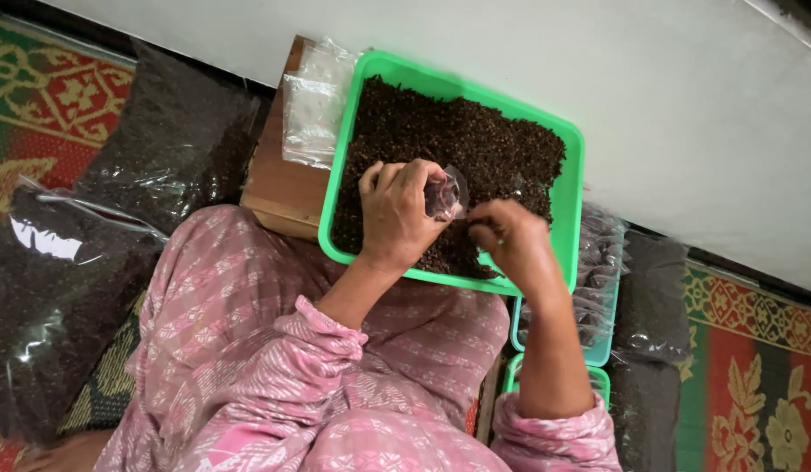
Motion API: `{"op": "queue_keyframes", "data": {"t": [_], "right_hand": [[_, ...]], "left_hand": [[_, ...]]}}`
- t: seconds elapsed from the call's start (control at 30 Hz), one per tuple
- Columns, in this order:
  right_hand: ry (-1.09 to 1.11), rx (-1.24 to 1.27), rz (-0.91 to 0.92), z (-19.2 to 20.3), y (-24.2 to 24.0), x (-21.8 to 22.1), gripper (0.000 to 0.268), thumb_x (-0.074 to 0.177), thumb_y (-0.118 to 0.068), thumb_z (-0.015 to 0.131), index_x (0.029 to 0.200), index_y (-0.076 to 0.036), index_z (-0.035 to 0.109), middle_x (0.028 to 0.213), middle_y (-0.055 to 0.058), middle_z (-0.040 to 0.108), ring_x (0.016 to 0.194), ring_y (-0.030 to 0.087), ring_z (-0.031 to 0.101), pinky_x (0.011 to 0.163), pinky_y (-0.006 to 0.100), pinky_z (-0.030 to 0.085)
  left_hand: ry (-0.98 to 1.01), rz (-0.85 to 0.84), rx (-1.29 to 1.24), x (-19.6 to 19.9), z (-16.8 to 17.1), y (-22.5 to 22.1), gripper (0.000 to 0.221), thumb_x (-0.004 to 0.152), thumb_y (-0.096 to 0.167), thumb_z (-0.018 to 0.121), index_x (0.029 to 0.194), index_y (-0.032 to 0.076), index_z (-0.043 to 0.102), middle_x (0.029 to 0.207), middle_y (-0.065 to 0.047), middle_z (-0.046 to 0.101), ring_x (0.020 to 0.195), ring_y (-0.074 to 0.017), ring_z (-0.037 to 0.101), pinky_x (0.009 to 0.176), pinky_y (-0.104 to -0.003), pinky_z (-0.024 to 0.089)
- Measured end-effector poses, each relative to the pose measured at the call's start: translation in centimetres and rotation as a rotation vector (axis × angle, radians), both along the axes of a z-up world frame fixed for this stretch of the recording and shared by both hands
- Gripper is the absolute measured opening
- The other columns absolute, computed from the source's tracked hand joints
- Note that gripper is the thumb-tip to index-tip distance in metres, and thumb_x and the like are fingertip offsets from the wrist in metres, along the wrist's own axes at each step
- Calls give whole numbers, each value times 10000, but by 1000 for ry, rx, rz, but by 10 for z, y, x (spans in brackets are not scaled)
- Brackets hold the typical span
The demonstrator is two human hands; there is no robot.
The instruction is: The person fills small plastic bags with cloves from a green tray by hand, then places the filled bags into a larger container.
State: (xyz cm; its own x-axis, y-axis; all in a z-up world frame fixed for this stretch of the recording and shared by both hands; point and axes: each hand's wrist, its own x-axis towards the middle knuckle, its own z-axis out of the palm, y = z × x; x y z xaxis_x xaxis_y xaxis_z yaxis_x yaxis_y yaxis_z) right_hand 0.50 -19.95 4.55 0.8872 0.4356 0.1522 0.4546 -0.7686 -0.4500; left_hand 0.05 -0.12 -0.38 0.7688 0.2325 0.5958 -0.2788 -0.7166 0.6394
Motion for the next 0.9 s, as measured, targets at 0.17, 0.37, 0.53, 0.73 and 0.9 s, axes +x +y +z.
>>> {"op": "queue_keyframes", "data": {"t": [0.17, 0.37, 0.53, 0.73, 0.9], "right_hand": [[-74, 77, 8, 64, 26, 0, 238, 865, -54, 817, 1082, -122, 748, 992, 106, 723, 847, 277, 730, 713, 358, 630], [-133, 137, 67, 90, 55, -5, 284, 907, -125, 816, 1174, -139, 720, 1253, 121, 668, 1055, 313, 700, 790, 365, 639], [-161, 41, 89, 79, 63, -10, 280, 829, -195, 863, 1045, -100, 712, 1363, 164, 594, 1252, 446, 571, 998, 566, 526], [-235, 137, 106, 93, 50, 1, 127, 878, -9, 811, 936, -79, 723, 1369, 160, 607, 1321, 418, 552, 1042, 542, 524], [-160, 236, 117, 84, 32, 8, 144, 918, 25, 738, 980, -104, 717, 1331, 150, 644, 1133, 339, 704, 903, 440, 603]], "left_hand": [[8, -12, 6, -4, 7, 2, 446, 729, 330, 847, 1047, 263, 542, 853, 66, 667, 939, -173, 644, 1040, -486, 416], [36, -17, -3, -6, 14, 4, 331, 870, 386, 769, 1055, 250, 531, 842, 54, 642, 933, -182, 643, 1042, -515, 417], [102, -83, -18, -1, -4, 1, 558, 895, 731, 595, 1115, 222, 532, 927, 28, 663, 1003, -186, 643, 1101, -565, 373], [74, -169, -50, -2, 10, 5, 813, 738, 676, 752, 1369, 237, 488, 1010, 33, 712, 1010, -179, 672, 1077, -546, 425], [124, -292, -123, -1, 2, 5, 950, 767, 668, 784, 1515, 201, 431, 1065, -25, 732, 1013, -227, 684, 1049, -580, 453]]}}
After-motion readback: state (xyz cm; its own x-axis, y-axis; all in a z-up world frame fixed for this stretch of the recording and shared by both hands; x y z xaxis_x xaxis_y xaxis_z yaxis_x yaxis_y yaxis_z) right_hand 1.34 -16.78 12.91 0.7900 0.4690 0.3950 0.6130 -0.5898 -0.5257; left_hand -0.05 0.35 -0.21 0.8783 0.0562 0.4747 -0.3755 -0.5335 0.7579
